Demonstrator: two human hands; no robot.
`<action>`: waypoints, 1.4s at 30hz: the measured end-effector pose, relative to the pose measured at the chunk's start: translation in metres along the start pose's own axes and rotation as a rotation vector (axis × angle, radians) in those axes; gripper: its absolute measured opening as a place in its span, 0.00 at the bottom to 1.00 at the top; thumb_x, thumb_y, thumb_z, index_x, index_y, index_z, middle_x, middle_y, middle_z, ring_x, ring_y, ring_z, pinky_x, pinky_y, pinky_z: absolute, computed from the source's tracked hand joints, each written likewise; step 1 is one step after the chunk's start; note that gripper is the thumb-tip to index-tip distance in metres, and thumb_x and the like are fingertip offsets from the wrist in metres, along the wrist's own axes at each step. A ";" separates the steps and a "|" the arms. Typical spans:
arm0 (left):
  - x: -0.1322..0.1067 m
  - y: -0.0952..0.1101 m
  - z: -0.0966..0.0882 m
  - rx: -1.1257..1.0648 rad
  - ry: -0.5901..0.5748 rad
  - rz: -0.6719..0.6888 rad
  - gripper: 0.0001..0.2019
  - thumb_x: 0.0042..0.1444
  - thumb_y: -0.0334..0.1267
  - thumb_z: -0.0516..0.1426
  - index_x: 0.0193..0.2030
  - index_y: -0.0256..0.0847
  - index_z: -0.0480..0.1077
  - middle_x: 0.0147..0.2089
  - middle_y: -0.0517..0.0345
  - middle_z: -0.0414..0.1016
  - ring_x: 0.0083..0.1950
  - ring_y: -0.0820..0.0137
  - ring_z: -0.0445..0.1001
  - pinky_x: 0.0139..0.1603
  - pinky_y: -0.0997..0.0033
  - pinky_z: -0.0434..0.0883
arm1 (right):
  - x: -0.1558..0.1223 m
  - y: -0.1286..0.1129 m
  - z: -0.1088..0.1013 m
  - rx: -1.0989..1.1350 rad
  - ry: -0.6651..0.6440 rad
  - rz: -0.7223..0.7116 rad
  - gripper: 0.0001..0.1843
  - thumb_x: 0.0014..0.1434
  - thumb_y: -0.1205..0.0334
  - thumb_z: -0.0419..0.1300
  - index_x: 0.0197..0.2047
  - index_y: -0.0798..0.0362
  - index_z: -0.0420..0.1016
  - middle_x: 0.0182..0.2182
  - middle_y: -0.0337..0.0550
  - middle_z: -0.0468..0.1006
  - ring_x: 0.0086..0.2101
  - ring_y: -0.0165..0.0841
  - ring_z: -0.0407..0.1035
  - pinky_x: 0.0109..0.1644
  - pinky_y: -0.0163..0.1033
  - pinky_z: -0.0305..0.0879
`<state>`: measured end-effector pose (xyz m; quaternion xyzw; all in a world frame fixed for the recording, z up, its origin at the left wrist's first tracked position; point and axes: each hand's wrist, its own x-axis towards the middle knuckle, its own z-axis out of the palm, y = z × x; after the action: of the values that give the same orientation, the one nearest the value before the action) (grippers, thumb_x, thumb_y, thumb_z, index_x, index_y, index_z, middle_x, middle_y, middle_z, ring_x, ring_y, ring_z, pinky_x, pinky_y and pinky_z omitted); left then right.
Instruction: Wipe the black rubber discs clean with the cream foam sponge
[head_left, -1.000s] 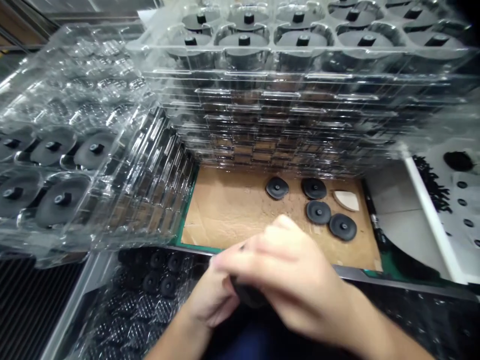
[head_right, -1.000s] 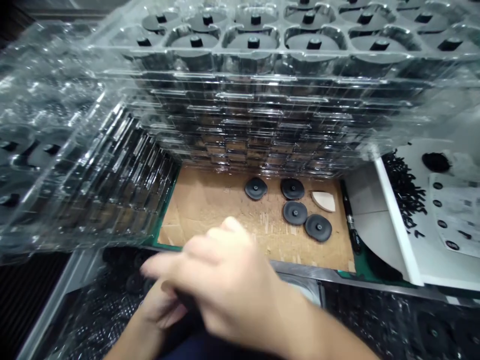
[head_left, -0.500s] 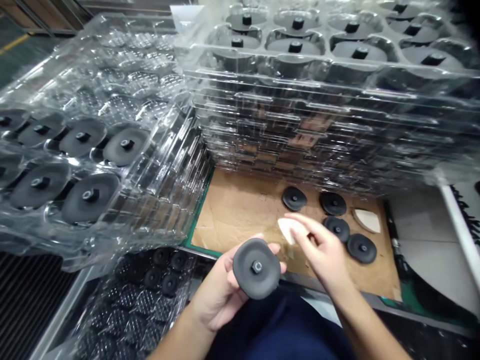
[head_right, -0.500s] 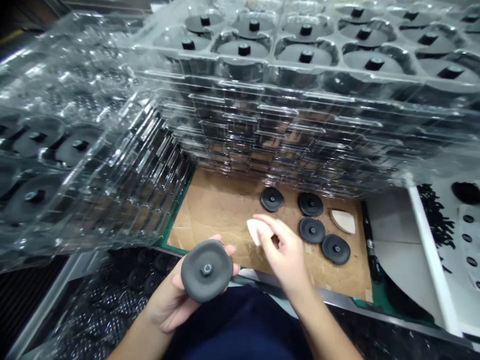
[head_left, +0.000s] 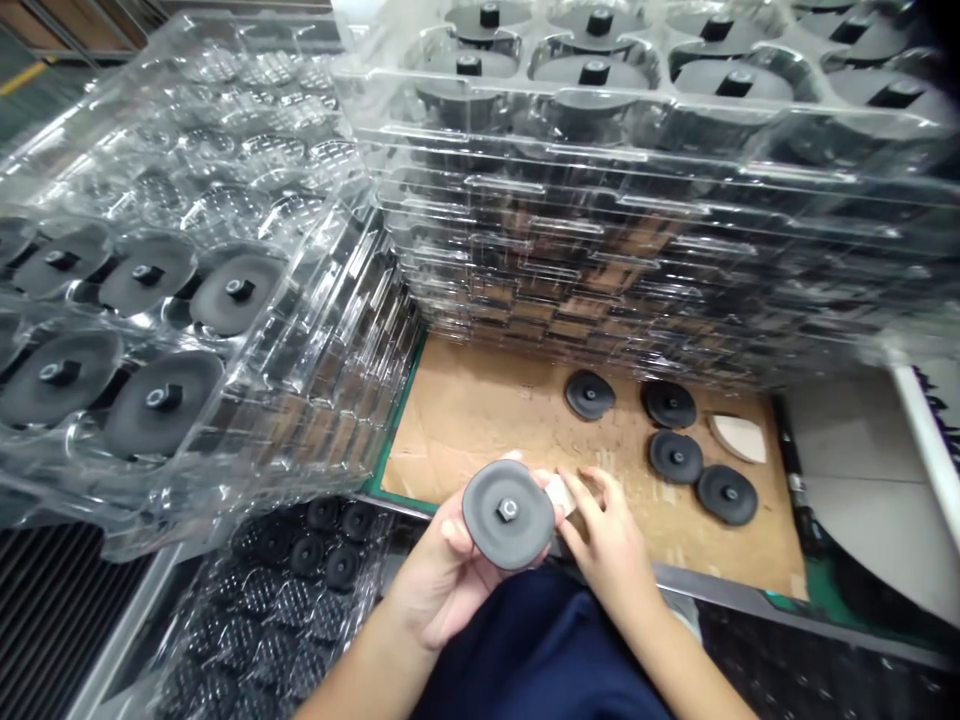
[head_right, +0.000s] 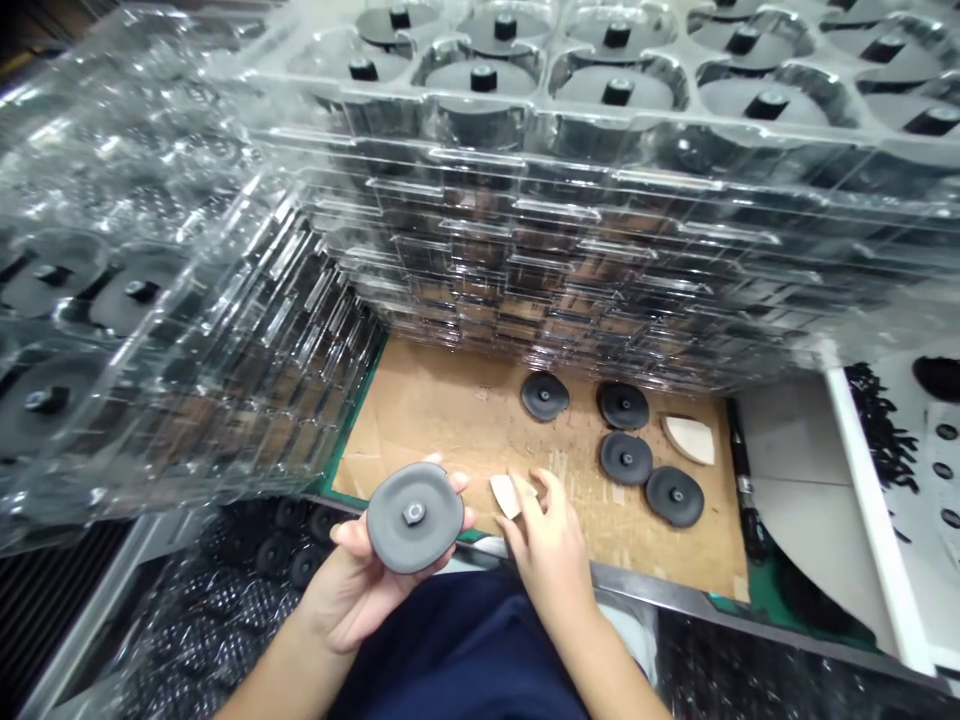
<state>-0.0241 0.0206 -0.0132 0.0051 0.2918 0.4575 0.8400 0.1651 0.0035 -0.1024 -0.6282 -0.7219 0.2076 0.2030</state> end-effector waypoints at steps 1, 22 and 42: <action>0.000 -0.001 0.001 -0.002 0.007 0.002 0.33 0.34 0.45 0.70 0.51 0.40 0.71 0.50 0.50 0.76 0.46 0.59 0.77 0.44 0.67 0.76 | 0.001 0.002 0.001 -0.007 0.000 -0.011 0.21 0.60 0.59 0.54 0.54 0.56 0.71 0.48 0.57 0.67 0.36 0.39 0.69 0.41 0.52 0.71; 0.002 -0.023 0.013 0.199 0.136 0.133 0.30 0.40 0.45 0.68 0.52 0.43 0.71 0.51 0.51 0.75 0.51 0.62 0.73 0.52 0.67 0.70 | 0.039 -0.070 -0.087 0.436 0.162 -0.142 0.12 0.63 0.63 0.52 0.47 0.52 0.73 0.40 0.43 0.79 0.37 0.31 0.73 0.41 0.36 0.71; 0.002 -0.024 0.032 0.340 0.124 0.099 0.30 0.32 0.42 0.71 0.47 0.42 0.74 0.42 0.53 0.79 0.49 0.60 0.74 0.55 0.64 0.68 | 0.038 -0.099 -0.115 0.544 0.101 -0.366 0.12 0.62 0.71 0.51 0.45 0.60 0.73 0.33 0.46 0.77 0.34 0.30 0.71 0.40 0.35 0.70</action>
<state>0.0111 0.0160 0.0059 0.1332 0.4153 0.4418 0.7840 0.1427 0.0337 0.0495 -0.4204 -0.7299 0.3215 0.4325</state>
